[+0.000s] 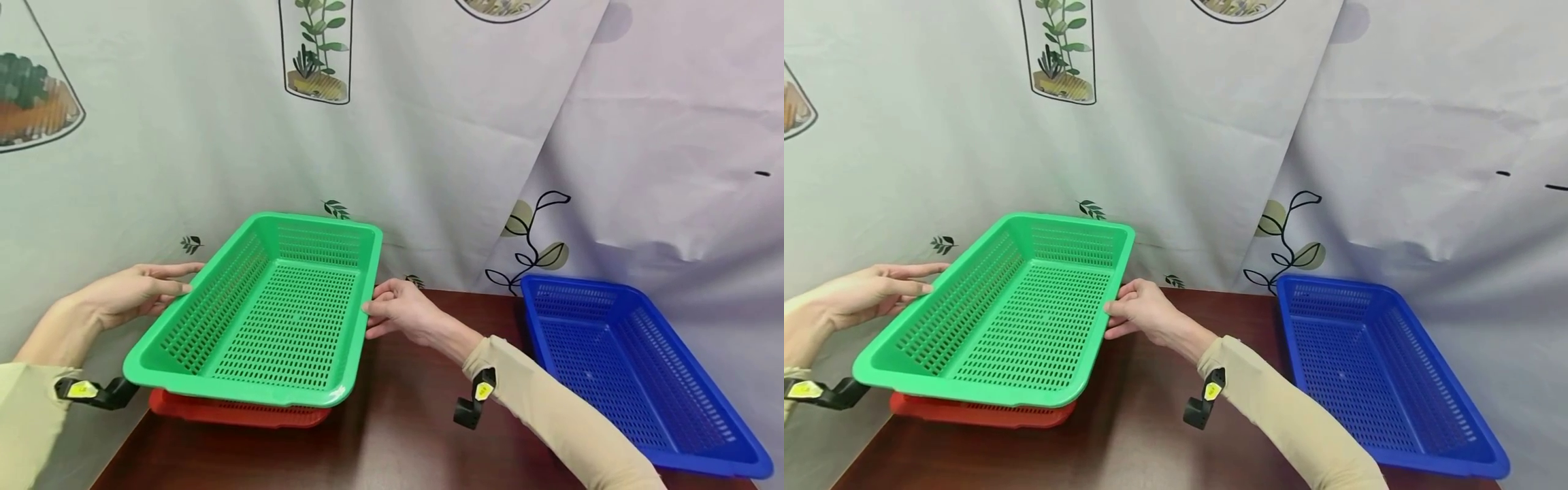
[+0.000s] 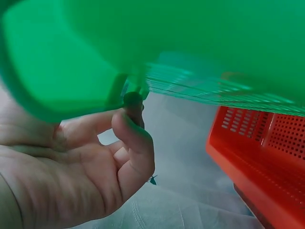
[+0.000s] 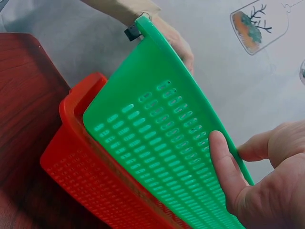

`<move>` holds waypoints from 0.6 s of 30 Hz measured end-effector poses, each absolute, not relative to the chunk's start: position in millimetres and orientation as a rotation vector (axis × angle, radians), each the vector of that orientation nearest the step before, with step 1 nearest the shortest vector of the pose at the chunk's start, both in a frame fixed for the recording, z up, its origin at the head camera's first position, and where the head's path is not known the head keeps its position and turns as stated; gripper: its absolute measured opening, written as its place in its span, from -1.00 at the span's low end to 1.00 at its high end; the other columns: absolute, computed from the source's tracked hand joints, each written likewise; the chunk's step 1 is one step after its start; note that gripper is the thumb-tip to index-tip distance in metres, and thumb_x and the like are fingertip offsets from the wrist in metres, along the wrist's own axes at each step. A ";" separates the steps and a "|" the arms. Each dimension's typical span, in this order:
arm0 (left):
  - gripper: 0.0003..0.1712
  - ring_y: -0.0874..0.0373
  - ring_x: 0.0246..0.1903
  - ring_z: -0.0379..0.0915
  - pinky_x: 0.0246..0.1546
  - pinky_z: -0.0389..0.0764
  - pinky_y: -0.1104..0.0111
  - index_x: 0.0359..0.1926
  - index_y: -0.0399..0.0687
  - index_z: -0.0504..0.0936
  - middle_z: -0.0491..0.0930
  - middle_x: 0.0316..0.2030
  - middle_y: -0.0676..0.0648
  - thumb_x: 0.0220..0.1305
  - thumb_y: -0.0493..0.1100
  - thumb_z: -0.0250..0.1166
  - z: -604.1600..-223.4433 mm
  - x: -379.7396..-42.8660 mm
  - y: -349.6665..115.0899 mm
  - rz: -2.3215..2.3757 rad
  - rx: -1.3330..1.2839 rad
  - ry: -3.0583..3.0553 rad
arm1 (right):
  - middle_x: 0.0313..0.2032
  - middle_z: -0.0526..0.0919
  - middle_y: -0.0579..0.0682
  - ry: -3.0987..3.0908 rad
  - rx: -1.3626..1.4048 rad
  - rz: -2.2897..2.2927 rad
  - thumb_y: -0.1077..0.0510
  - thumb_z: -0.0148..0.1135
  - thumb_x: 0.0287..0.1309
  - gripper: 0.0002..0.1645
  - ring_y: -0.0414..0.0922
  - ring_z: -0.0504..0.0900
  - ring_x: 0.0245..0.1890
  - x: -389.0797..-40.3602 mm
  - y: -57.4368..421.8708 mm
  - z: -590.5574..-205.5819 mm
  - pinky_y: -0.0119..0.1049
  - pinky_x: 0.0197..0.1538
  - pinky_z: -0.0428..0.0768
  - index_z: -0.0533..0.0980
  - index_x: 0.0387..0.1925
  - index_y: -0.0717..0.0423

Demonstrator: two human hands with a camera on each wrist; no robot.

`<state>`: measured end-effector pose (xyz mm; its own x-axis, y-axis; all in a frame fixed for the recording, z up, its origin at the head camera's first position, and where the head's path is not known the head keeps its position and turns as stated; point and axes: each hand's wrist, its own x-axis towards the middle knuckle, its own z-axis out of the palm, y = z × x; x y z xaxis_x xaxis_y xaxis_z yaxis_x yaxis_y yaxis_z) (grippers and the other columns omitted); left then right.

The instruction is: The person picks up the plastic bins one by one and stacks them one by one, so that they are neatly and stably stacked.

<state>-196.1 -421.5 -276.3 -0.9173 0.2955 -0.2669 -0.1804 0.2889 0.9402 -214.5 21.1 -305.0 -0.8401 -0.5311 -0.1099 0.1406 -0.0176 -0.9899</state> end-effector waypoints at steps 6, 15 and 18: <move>-0.42 0.13 -0.14 0.67 -0.11 0.68 0.29 -0.06 0.69 0.59 0.70 -0.07 0.07 0.51 -0.33 0.07 -277.6 -193.3 -422.4 1.684 0.072 2.180 | -0.35 0.65 0.14 1.796 -0.408 -1.911 0.44 0.18 0.29 -0.67 -0.09 0.66 -0.45 -216.5 14.5 -307.9 -0.10 -0.24 0.74 0.29 0.01 0.45; -0.40 0.11 -0.17 0.68 -0.13 0.69 0.27 0.42 0.38 0.30 0.71 -0.09 0.05 0.53 -0.30 0.06 -281.4 -189.7 -423.1 1.645 0.043 2.250 | -0.35 0.63 0.13 1.767 -0.395 -1.928 0.45 0.17 0.29 -0.67 -0.08 0.66 -0.45 -216.1 6.6 -311.8 -0.11 -0.25 0.74 0.29 0.00 0.42; -0.25 0.15 -0.16 0.67 -0.11 0.68 0.29 0.56 -0.13 -0.12 0.69 -0.08 0.12 0.55 -0.26 0.06 -282.3 -188.5 -423.2 1.584 0.031 2.305 | -0.33 0.60 0.15 1.766 -0.391 -1.926 0.45 0.17 0.30 -0.67 -0.09 0.66 -0.45 -216.1 3.7 -313.1 -0.11 -0.24 0.74 0.27 0.01 0.42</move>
